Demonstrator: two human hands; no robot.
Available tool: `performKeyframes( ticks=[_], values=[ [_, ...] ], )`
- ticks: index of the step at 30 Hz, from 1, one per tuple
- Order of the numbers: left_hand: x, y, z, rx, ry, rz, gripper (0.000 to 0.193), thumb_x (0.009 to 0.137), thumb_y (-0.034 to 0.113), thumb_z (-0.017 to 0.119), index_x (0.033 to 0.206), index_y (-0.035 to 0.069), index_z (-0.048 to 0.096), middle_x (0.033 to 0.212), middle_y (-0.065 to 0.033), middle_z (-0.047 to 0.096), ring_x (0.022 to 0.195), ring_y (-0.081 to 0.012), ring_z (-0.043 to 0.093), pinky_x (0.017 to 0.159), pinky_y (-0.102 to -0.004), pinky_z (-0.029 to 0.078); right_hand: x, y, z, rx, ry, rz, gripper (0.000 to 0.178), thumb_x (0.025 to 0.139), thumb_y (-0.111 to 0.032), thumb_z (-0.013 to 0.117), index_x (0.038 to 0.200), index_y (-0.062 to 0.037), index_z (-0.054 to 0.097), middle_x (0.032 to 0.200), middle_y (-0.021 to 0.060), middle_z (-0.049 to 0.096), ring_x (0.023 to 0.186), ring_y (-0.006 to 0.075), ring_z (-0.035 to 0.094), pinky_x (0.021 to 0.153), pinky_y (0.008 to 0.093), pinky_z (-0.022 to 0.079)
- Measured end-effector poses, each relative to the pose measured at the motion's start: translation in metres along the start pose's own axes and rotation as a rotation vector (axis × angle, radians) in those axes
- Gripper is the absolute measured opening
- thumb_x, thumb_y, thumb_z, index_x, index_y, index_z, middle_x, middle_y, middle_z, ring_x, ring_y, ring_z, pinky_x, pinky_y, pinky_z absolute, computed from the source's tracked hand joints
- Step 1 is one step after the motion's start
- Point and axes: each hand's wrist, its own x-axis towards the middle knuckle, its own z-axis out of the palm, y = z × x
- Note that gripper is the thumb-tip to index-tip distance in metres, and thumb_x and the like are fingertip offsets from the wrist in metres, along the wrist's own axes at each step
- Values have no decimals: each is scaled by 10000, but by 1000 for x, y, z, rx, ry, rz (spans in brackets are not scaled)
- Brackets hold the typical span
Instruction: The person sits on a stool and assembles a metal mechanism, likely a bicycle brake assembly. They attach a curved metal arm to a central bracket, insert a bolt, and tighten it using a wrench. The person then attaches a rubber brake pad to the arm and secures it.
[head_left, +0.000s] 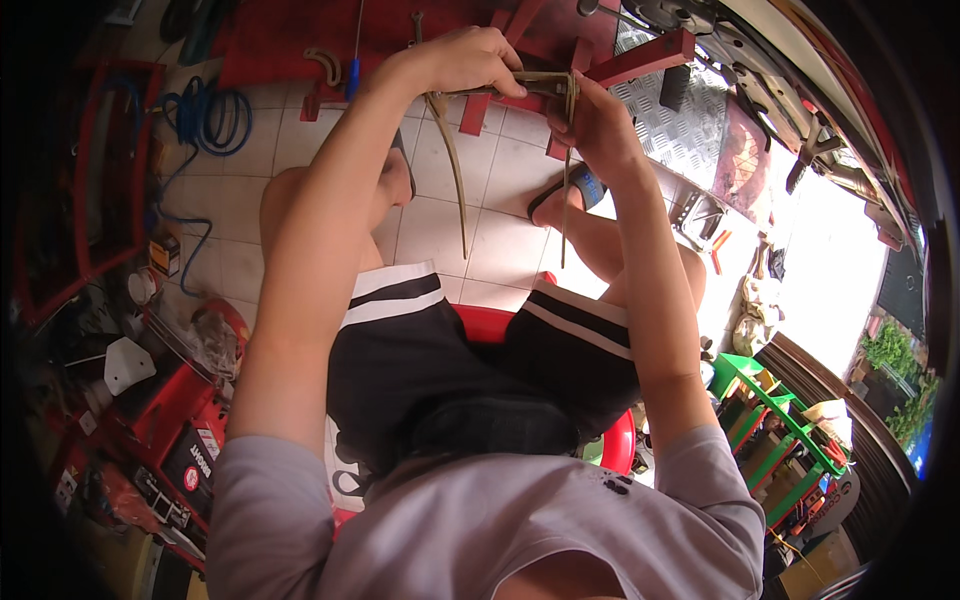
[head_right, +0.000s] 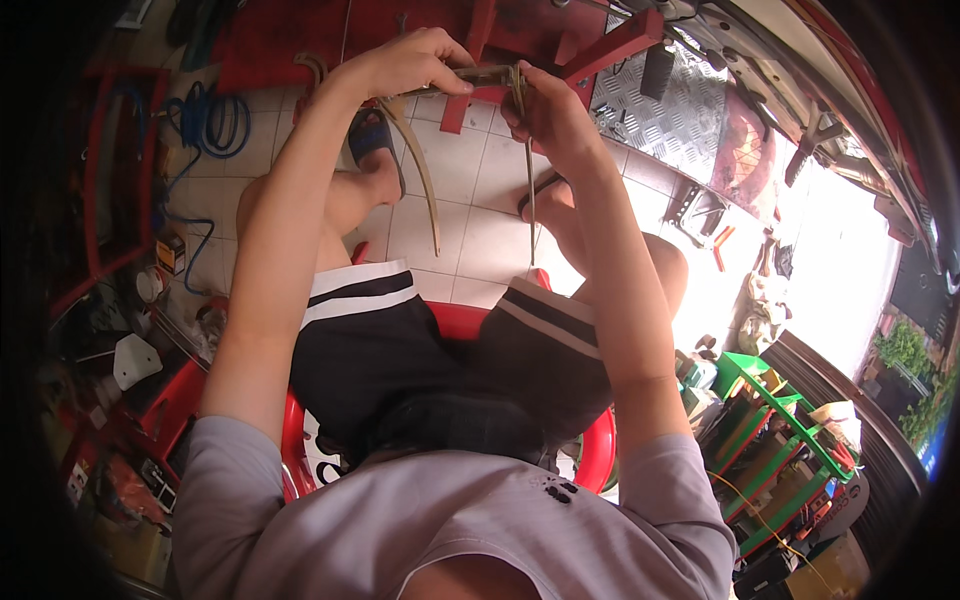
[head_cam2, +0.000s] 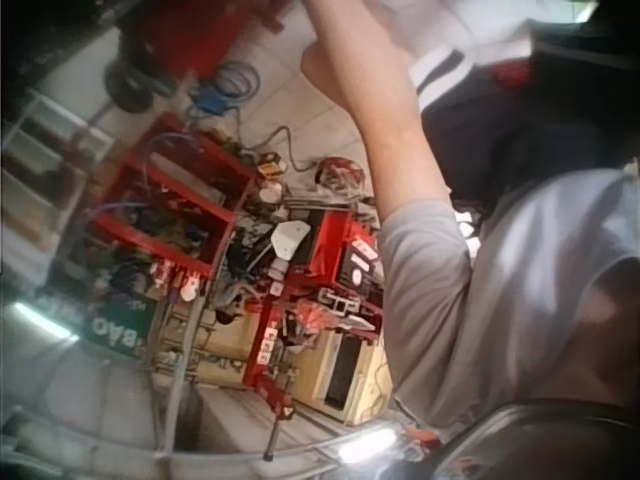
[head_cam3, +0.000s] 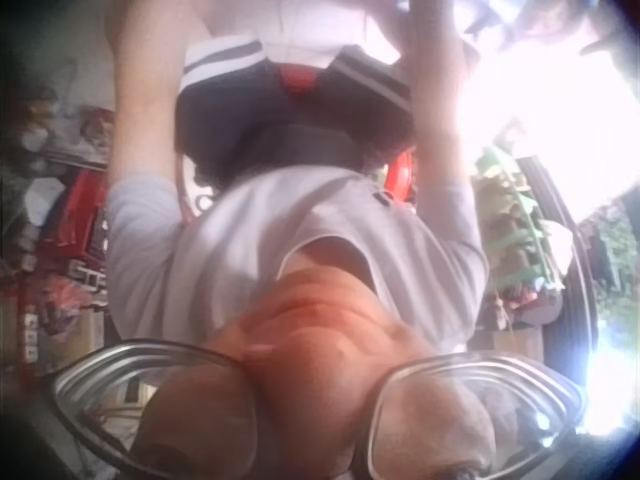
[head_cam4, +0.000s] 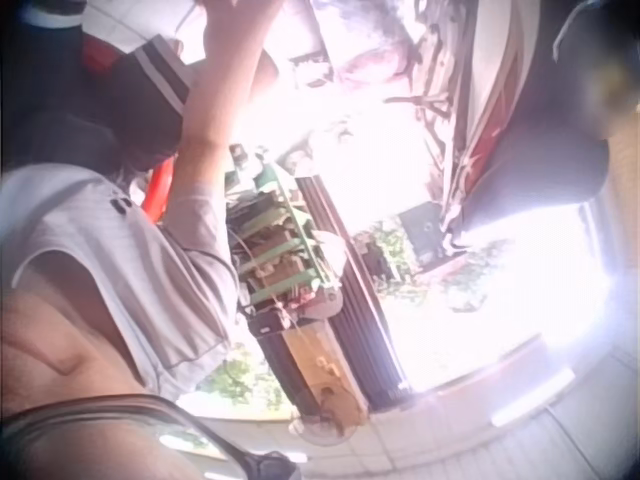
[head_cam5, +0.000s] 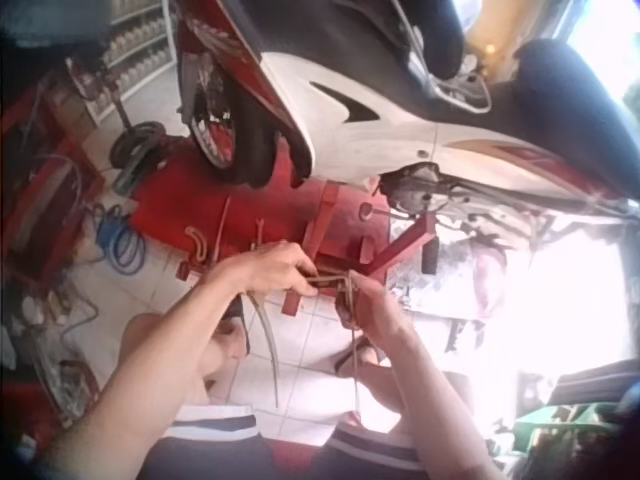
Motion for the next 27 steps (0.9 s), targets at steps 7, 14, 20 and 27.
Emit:
performKeyframes(
  ticks=[7, 14, 20, 27],
  values=[
    [14, -3, 19, 174, 167, 109, 439, 583, 83, 741, 1014, 31, 672, 852, -116, 674, 796, -227, 628, 736, -327, 483, -2, 1, 1, -151, 309, 72, 351, 937, -397, 451, 838, -81, 566, 558, 18, 471, 464, 104, 368, 469, 261, 254],
    [23, -3, 36, 301, 451, 388, 430, 522, 19, 656, 951, 46, 649, 842, -131, 650, 778, -301, 627, 689, -381, 507, -7, -5, -4, -54, 332, 90, 406, 893, -446, 493, 861, -47, 563, 593, 56, 524, 477, 129, 450, 482, 263, 350],
    [15, 10, 46, 369, 391, 496, 484, 510, -34, 668, 989, 20, 620, 904, -108, 624, 876, -287, 601, 743, -349, 501, -14, -21, -10, 161, 326, 147, 403, 874, -431, 522, 936, -41, 600, 877, 105, 621, 772, 171, 593, 670, 295, 477],
    [12, 16, 73, 574, 380, 587, 425, 601, -91, 632, 996, 63, 631, 1037, -47, 591, 1000, -241, 552, 815, -352, 511, -14, -12, -20, -28, 295, 242, 375, 913, -384, 525, 1084, -56, 588, 988, 69, 613, 868, 181, 571, 763, 303, 463]
  ],
)
